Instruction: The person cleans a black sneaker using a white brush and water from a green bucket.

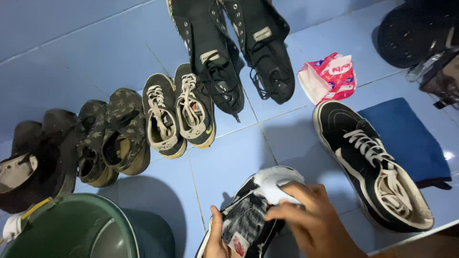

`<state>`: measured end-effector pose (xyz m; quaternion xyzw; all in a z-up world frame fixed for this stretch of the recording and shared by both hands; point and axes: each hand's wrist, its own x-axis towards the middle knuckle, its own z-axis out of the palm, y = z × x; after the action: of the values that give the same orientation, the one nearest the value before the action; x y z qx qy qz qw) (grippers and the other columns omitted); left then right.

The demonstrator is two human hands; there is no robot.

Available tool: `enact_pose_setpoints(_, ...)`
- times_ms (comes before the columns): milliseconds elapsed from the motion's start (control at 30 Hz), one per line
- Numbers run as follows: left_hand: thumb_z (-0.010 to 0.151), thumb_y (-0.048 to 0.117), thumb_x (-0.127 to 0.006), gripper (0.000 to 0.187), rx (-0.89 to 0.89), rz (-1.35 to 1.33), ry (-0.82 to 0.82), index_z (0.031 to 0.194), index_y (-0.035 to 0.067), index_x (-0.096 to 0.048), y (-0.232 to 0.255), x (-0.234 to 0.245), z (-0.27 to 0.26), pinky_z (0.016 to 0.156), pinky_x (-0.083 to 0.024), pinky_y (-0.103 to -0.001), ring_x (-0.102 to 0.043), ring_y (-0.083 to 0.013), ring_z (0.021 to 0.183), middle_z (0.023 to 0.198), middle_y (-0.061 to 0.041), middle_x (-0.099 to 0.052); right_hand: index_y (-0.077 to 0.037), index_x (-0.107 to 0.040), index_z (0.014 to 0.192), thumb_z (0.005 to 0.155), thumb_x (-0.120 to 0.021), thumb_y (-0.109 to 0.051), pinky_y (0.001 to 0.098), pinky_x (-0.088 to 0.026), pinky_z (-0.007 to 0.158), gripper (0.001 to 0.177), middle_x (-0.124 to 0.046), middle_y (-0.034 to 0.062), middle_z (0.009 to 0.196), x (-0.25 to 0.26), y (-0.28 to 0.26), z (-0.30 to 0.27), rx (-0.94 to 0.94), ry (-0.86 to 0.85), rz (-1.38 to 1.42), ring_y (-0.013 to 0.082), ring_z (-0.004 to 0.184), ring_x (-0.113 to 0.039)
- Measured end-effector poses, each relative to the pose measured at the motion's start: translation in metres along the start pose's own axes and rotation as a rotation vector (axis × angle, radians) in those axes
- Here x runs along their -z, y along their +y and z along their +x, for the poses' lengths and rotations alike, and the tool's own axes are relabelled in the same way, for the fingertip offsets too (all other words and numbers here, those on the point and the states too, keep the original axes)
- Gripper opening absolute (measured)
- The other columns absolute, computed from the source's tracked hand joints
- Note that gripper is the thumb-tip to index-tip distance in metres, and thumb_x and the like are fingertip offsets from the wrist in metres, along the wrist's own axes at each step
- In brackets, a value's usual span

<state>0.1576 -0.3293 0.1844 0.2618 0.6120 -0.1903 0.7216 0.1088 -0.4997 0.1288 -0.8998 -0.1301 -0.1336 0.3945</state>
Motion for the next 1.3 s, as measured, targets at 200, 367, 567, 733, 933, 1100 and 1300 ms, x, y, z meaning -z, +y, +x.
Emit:
enact_pose_setpoints(200, 0.093, 0.052, -0.049, 0.07, -0.096, 0.196, -0.035, 0.152, 0.016, -0.041, 0.0, 0.03, 0.063, 0.117, -0.038, -0.048, -0.035, -0.0284, 0.139, 0.152, -0.013, -0.037, -0.034, -0.076, 0.103, 0.091, -0.07, -0.036, 0.0474, -0.036, 0.08, 0.014, -0.063, 0.0111, 0.111, -0.014, 0.008, -0.009, 0.182, -0.062, -0.187, 0.0276, 0.093, -0.062)
enact_pose_setpoints(367, 0.091, 0.066, -0.046, 0.095, 0.239, -0.067, -0.268, 0.149, -0.009, -0.055, -0.001, 0.017, 0.018, 0.111, -0.037, -0.052, -0.053, -0.045, 0.129, 0.145, -0.034, -0.06, -0.031, -0.077, 0.087, 0.092, -0.071, -0.045, 0.0478, -0.035, 0.079, 0.015, -0.064, 0.0037, 0.109, -0.006, -0.002, 0.004, 0.22, -0.074, -0.257, 0.0243, 0.089, -0.06)
enact_pose_setpoints(567, 0.084, 0.067, -0.055, 0.101, 0.306, -0.208, -0.559, 0.152, -0.008, -0.052, -0.007, 0.035, 0.046, 0.101, -0.04, -0.046, -0.054, -0.0412, 0.122, 0.15, -0.035, -0.057, -0.025, -0.066, 0.068, 0.092, -0.07, -0.027, 0.0465, -0.038, 0.078, 0.024, -0.063, 0.0059, 0.104, -0.011, -0.013, 0.013, 0.302, -0.04, -0.391, 0.0237, 0.078, -0.059)
enact_pose_setpoints(733, 0.096, 0.056, -0.039, 0.087, 0.137, -0.105, -0.347, 0.15, -0.012, -0.052, -0.004, 0.01, -0.004, 0.119, -0.032, -0.051, -0.051, -0.042, 0.138, 0.152, -0.035, -0.057, -0.024, -0.06, 0.067, 0.087, -0.067, -0.017, 0.0442, -0.038, 0.079, 0.022, -0.058, 0.0022, 0.091, -0.015, -0.022, 0.017, 0.313, 0.032, -0.456, 0.023, 0.072, -0.055)
enact_pose_setpoints(933, 0.095, 0.059, -0.044, 0.084, 0.126, -0.011, -0.368, 0.138, -0.01, -0.061, -0.005, 0.028, 0.031, 0.106, -0.045, -0.048, -0.06, -0.0401, 0.121, 0.133, -0.032, -0.065, -0.024, -0.063, 0.084, 0.087, -0.063, -0.028, 0.043, -0.036, 0.086, 0.005, -0.065, 0.0088, 0.103, -0.017, -0.016, 0.004, 0.211, 0.048, -0.284, 0.0244, 0.107, -0.066)
enact_pose_setpoints(1100, 0.094, 0.059, -0.046, 0.08, 0.115, 0.003, -0.338, 0.137, -0.006, -0.063, -0.003, 0.027, 0.029, 0.11, -0.045, -0.053, -0.061, -0.0409, 0.12, 0.132, -0.029, -0.066, -0.022, -0.066, 0.088, 0.092, -0.058, -0.031, 0.0438, -0.037, 0.093, 0.013, -0.063, 0.0126, 0.12, 0.003, -0.002, -0.03, -0.008, -0.005, -0.11, 0.0276, 0.131, -0.058)
enact_pose_setpoints(1300, 0.097, 0.055, -0.043, 0.077, 0.109, 0.013, -0.293, 0.141, -0.006, -0.06, -0.002, 0.014, 0.0, 0.116, -0.041, -0.051, -0.058, -0.0392, 0.128, 0.14, -0.028, -0.064, -0.024, -0.065, 0.081, 0.09, -0.058, -0.025, 0.0412, -0.04, 0.09, 0.011, -0.064, 0.0171, 0.128, 0.014, 0.014, -0.068, -0.084, 0.018, -0.147, 0.0289, 0.113, -0.062)
